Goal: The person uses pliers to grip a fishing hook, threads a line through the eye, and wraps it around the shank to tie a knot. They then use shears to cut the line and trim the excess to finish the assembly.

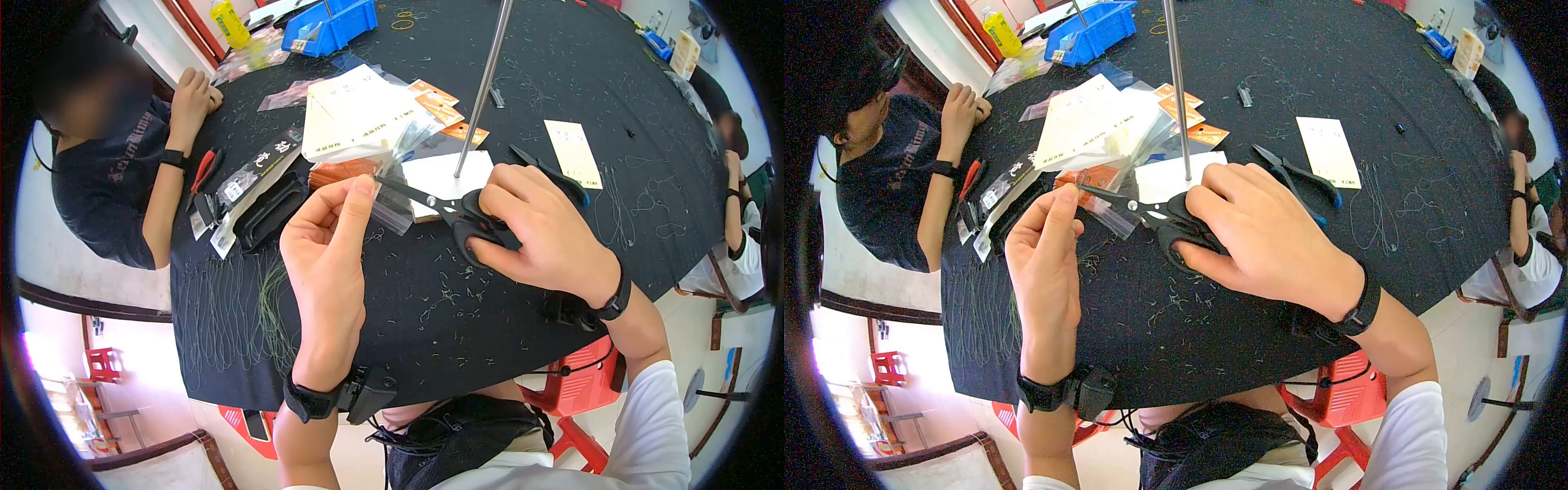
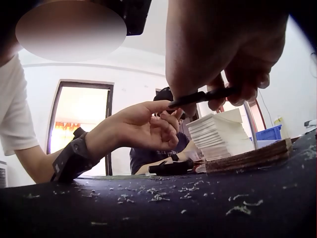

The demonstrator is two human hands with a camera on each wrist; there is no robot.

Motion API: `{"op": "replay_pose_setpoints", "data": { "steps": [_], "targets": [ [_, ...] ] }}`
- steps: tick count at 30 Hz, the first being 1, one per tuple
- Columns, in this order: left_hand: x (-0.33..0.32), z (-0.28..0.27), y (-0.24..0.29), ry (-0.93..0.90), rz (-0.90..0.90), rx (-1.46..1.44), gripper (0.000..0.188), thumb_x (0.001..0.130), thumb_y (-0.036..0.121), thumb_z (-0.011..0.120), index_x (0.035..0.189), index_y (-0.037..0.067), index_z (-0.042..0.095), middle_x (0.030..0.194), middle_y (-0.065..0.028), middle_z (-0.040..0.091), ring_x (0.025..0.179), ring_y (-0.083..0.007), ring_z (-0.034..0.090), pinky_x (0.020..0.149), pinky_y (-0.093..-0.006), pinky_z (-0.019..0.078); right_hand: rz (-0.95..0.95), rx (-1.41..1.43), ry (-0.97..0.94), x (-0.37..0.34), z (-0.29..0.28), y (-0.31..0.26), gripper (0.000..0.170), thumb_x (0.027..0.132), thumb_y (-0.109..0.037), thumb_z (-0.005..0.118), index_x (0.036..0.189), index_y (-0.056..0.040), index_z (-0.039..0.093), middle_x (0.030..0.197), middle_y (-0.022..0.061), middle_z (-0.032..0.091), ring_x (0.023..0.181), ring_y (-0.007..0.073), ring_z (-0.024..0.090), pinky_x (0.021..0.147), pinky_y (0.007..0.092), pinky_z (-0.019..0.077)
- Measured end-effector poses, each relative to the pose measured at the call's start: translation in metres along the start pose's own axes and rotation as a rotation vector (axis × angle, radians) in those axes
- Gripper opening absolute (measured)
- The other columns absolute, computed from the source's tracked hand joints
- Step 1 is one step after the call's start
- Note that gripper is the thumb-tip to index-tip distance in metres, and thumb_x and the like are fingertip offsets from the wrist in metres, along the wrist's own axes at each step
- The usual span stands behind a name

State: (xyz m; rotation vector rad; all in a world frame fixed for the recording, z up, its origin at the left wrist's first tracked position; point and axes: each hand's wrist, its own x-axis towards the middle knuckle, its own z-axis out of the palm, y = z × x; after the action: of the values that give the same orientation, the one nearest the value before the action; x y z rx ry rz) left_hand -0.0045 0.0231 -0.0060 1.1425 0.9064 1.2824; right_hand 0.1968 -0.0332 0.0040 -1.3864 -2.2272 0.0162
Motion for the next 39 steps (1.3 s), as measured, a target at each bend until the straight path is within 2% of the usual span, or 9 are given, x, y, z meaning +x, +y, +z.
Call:
{"op": "replay_pose_setpoints", "data": {
  "steps": [10, 22, 32, 39],
  "targets": [
    [-0.0001, 0.0007, -0.0019, -0.007, 0.003, -0.022, 0.020, 0.087, 0.013, 0.062, 0.099, -0.003, 0.064, 0.083, -0.0014, 0.062, 0.068, -0.0031, 0.047, 0.061, -0.0145, 0.0370, -0.028, 0.032, -0.020, -0.0005, 0.0001, -0.0009, 0.027, 0.073, -0.020, 0.067, 0.083, -0.0012, 0.052, 0.082, 0.0124, 0.049, 0.078, 0.0306, 0.051, 0.070, 0.0379, 0.0423],
    [-0.0003, 0.0031, -0.0006, 0.014, -0.014, -0.005, 0.019, 0.087, 0.016, 0.062, 0.096, -0.001, 0.064, 0.076, 0.0024, 0.058, 0.063, -0.0003, 0.043, 0.053, -0.0134, 0.0286, 0.037, 0.033, -0.076, 0.0012, -0.0043, -0.0016, 0.029, 0.073, -0.021, 0.068, 0.085, -0.0008, 0.052, 0.082, 0.0124, 0.049, 0.079, 0.0307, 0.051, 0.070, 0.0377, 0.0422],
    [0.0005, 0.0030, -0.0017, 0.010, -0.008, -0.005, 0.020, 0.087, 0.016, 0.062, 0.097, -0.001, 0.064, 0.079, 0.0009, 0.060, 0.064, -0.0009, 0.045, 0.056, -0.0134, 0.0320, -0.024, 0.055, -0.020, -0.0004, -0.0004, 0.0011, 0.027, 0.074, -0.019, 0.067, 0.085, -0.0007, 0.051, 0.083, 0.0132, 0.048, 0.080, 0.0318, 0.051, 0.071, 0.0386, 0.0423],
    [0.0000, 0.0003, -0.0006, -0.008, -0.008, -0.001, 0.019, 0.087, 0.015, 0.062, 0.097, -0.001, 0.064, 0.079, 0.0009, 0.060, 0.065, -0.0014, 0.046, 0.060, -0.0141, 0.0358, 0.002, 0.063, -0.033, 0.0003, 0.0006, -0.0005, 0.025, 0.074, -0.018, 0.066, 0.084, -0.0008, 0.051, 0.081, 0.0135, 0.049, 0.078, 0.0318, 0.052, 0.071, 0.0388, 0.0427]
  ]
}}
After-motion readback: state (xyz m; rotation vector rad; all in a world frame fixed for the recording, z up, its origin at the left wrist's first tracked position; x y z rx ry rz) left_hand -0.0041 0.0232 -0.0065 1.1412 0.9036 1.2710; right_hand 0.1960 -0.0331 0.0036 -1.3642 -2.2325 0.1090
